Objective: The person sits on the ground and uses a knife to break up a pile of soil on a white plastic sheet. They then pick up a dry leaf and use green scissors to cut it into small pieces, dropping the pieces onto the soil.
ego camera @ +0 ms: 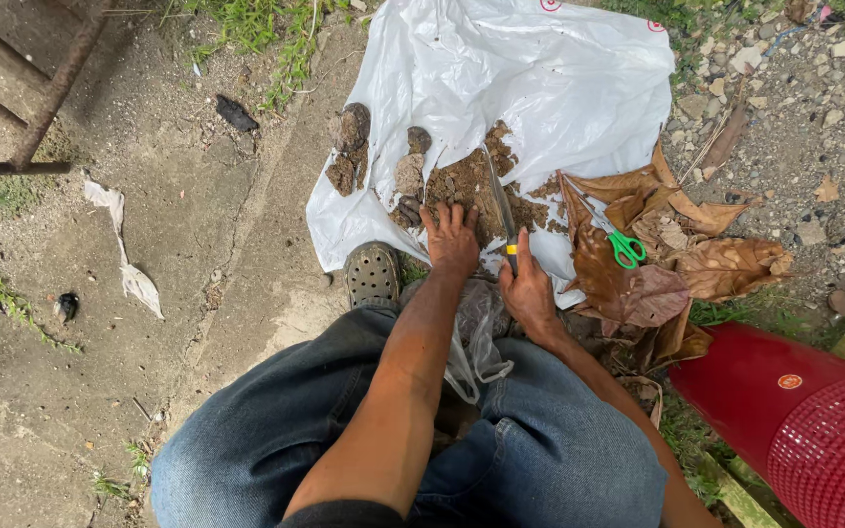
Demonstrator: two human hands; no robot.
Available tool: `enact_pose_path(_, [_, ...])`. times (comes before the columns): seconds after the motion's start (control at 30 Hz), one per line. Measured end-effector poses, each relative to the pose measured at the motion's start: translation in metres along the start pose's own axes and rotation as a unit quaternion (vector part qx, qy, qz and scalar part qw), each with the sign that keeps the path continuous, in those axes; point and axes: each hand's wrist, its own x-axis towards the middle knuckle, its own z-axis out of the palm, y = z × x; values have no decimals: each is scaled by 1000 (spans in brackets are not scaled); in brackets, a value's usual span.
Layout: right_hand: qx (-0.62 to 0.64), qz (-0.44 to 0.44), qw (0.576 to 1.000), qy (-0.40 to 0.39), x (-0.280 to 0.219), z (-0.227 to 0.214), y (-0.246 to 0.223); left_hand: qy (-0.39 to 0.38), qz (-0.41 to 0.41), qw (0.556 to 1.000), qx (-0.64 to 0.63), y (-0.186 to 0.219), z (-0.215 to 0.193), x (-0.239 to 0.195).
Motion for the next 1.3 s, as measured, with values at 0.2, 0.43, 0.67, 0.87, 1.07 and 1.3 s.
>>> enact_pose_path(0.2, [-8,23,999,-47,0,-3,4,1,-1,999,-41,-1,-7,0])
enact_pose_path(0.43, [-41,21,997,-65,15,7,16,-33,5,998,-46,-3,-6,-2])
enact_pose_path(0.67, [-21,71,994,-79,9,3,8,-10,-2,999,-36,-3,-2,-3])
enact_pose_path(0.87, [-26,67,992,-100,9,1,9,3,7,1000,-21,-5,-7,-3])
enact_pose_path(1.07, [-37,25,997,-68,6,9,22,9,0,1000,-14,0,7,6])
enact_pose_path(1.3, [-69,126,975,-167,18,5,14,-8,2,1000,-18,0,-2,-11])
